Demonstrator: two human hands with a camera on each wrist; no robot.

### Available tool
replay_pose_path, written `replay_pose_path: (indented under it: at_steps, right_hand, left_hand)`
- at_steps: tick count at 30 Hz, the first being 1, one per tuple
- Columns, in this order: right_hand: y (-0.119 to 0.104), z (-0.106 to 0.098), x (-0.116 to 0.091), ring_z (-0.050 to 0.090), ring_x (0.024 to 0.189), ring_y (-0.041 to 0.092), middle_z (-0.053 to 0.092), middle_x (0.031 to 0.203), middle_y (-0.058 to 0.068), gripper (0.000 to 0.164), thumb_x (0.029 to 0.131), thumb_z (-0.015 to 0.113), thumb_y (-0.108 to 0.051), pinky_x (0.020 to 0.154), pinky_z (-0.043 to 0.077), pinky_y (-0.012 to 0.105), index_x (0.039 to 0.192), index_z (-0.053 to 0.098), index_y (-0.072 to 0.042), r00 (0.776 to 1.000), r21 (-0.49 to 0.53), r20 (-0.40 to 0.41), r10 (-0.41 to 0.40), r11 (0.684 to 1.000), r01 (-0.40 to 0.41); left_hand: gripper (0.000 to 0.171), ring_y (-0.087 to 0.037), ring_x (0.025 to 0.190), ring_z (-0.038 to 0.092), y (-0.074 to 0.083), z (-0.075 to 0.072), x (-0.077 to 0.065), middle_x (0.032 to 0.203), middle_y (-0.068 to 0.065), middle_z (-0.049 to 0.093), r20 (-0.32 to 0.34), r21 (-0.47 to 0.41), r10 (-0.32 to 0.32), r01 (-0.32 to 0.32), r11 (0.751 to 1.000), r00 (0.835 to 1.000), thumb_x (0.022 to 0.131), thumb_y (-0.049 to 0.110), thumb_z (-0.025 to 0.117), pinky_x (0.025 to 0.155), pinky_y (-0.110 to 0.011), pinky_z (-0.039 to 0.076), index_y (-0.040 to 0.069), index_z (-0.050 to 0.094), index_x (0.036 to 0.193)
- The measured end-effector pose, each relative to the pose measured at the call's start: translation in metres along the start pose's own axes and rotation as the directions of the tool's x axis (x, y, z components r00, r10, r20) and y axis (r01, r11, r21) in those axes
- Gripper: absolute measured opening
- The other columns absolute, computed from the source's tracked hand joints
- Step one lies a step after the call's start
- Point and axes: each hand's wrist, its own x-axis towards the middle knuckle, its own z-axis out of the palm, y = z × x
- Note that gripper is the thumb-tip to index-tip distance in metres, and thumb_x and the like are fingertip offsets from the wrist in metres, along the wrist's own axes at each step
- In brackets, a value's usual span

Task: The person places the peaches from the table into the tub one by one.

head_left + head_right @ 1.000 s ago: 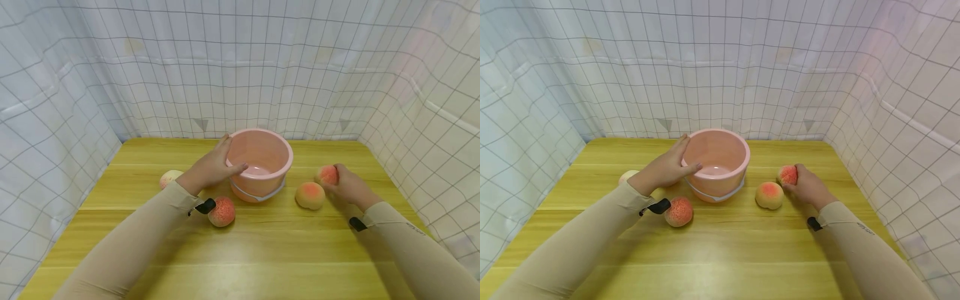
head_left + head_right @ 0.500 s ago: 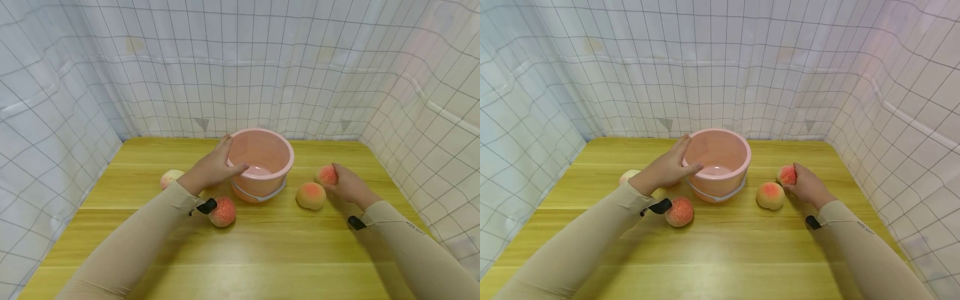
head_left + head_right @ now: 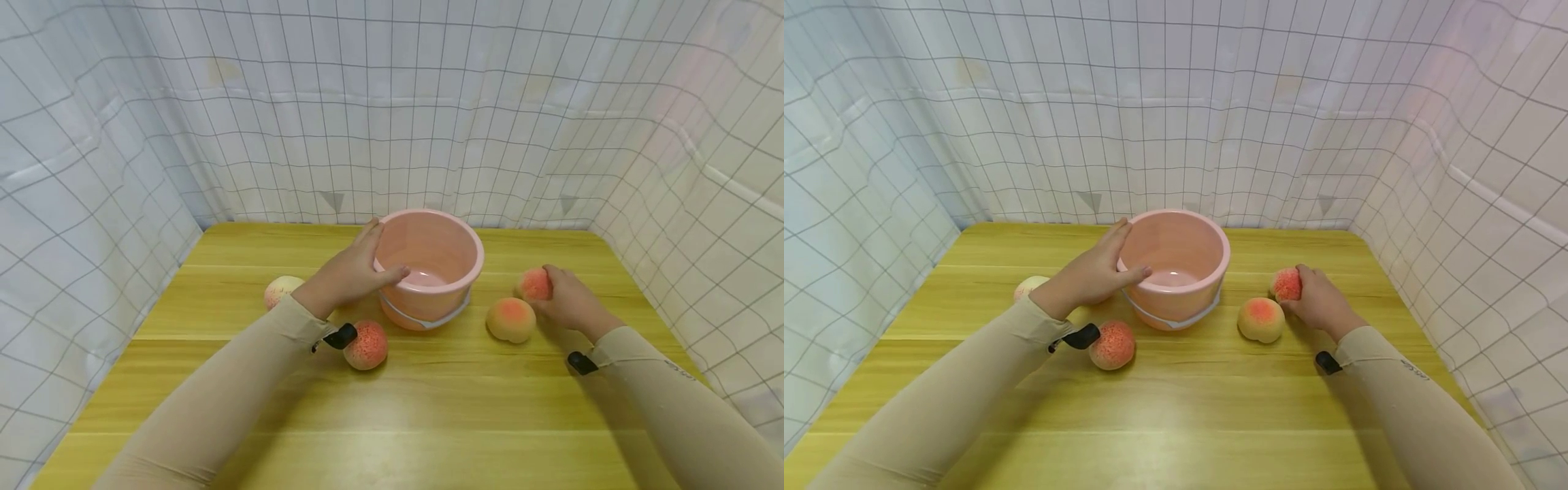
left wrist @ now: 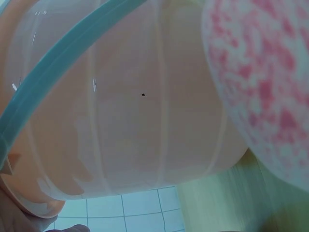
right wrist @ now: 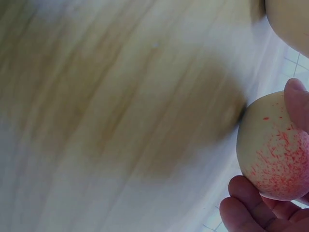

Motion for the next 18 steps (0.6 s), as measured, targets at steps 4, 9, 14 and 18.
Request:
replay_pose_path:
  at_steps: [4, 9, 14, 18]
  right_hand:
    - [0.001, -0.002, 0.001, 0.049, 0.130, 0.061, 0.043, 0.144, 0.048, 0.100, 0.096, 0.074, -0.043, 0.109, 0.043, 0.071, 0.156, 0.024, 0.018, 1.000, 0.015, -0.024, -0.011, 1.000, 0.012]
    - [0.001, -0.007, 0.003, 0.052, 0.129, 0.057, 0.048, 0.142, 0.043, 0.097, 0.094, 0.077, -0.041, 0.109, 0.044, 0.070, 0.154, 0.028, 0.017, 0.997, 0.066, -0.082, -0.018, 0.998, 0.024]
    - [-0.006, -0.012, 0.002, 0.053, 0.126, 0.055, 0.050, 0.139, 0.041, 0.089, 0.094, 0.079, -0.035, 0.107, 0.046, 0.070, 0.151, 0.034, 0.017, 0.988, 0.122, -0.155, -0.028, 0.991, 0.047]
    - [-0.015, -0.017, 0.000, 0.055, 0.123, 0.052, 0.052, 0.136, 0.037, 0.082, 0.093, 0.081, -0.030, 0.103, 0.048, 0.068, 0.148, 0.038, 0.014, 0.973, 0.162, -0.225, -0.048, 0.983, 0.086]
  left_hand:
    - [0.111, -0.040, 0.162, 0.019, 0.000, 0.000, -0.001, 0.179, -0.010, -0.002, 0.002, 0.004, 0.007, -0.007, 1.000, 1.000, 0.094, 0.070, 0.061, 0.123, -0.066, 0.031, 0.011, 0.007, 0.171]
    - [0.112, -0.040, 0.162, 0.019, 0.000, -0.001, -0.002, 0.179, -0.010, -0.002, 0.008, 0.007, 0.008, -0.008, 1.000, 1.000, 0.093, 0.073, 0.059, 0.123, -0.066, 0.031, 0.012, 0.006, 0.171]
    - [0.111, -0.040, 0.162, 0.018, 0.000, -0.001, -0.001, 0.179, -0.010, -0.002, 0.006, -0.002, 0.010, -0.010, 1.000, 1.000, 0.093, 0.072, 0.060, 0.123, -0.067, 0.031, 0.013, 0.006, 0.171]
    - [0.111, -0.040, 0.162, 0.020, 0.000, 0.000, -0.001, 0.179, -0.010, -0.002, 0.002, -0.004, 0.012, -0.012, 1.000, 1.000, 0.092, 0.072, 0.060, 0.123, -0.066, 0.032, 0.013, 0.007, 0.171]
